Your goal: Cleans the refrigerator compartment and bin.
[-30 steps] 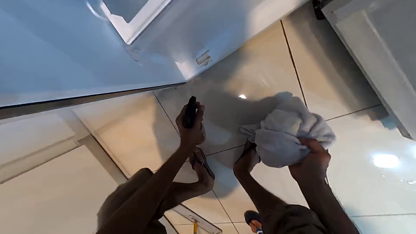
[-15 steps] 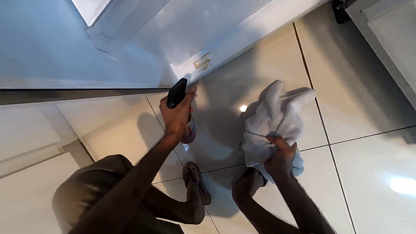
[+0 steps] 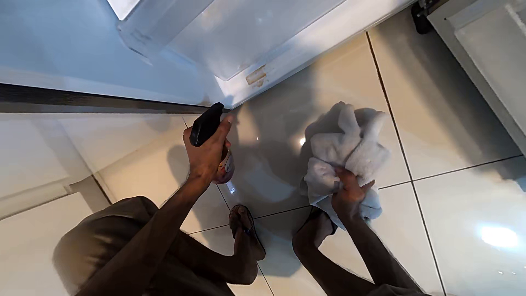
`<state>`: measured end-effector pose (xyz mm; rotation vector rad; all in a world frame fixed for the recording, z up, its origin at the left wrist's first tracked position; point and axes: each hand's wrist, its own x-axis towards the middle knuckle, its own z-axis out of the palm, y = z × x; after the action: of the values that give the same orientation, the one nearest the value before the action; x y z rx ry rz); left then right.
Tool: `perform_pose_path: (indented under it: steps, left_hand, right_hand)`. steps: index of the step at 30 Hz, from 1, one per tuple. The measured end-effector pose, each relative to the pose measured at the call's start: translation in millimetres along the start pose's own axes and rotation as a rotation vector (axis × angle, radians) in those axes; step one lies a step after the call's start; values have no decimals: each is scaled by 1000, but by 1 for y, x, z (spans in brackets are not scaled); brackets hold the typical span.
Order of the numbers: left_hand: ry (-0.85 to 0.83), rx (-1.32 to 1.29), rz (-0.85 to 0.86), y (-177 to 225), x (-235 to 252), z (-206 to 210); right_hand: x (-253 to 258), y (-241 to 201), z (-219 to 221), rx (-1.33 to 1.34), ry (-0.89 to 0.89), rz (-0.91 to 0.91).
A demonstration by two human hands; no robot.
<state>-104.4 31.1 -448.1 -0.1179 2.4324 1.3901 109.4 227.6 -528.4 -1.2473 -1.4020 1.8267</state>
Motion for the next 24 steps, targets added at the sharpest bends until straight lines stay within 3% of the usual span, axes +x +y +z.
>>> perform_pose_path:
  steps: [3, 6, 8, 11, 15, 17, 19, 21, 23, 24]
  left_hand:
    - [-154, 13, 70, 1, -3, -10]
    - [-74, -10, 39, -1, -5, -3]
    - [-33, -18, 5, 0, -4, -2]
    - [-158, 32, 22, 1, -3, -10]
    - [-70, -12, -27, 11, -6, -8]
    - [-165, -2, -87, 30, -17, -21]
    - [-348, 57, -29, 49, -29, -37]
    - [-520, 116, 82, 59, -46, -51]
    - [-689, 130, 212, 69, -60, -59]
    - [-728, 124, 278, 72, -61, -59]
  right_hand:
    - [5, -16, 7, 97, -54, -161]
    - [24, -36, 12, 140, -80, -274]
    - [40, -56, 10, 47, -120, -325]
    - [72, -99, 13, -173, -234, -360]
    - [133, -134, 45, -455, -409, -468]
    - [161, -134, 72, -800, -481, -468]
    - [190, -124, 110, -1130, -550, -436]
    - [200, -80, 145, -1239, -462, -415]
    - [151, -30, 175, -1313, -287, -467]
    - [115, -20, 195, -1340, -322, -489]
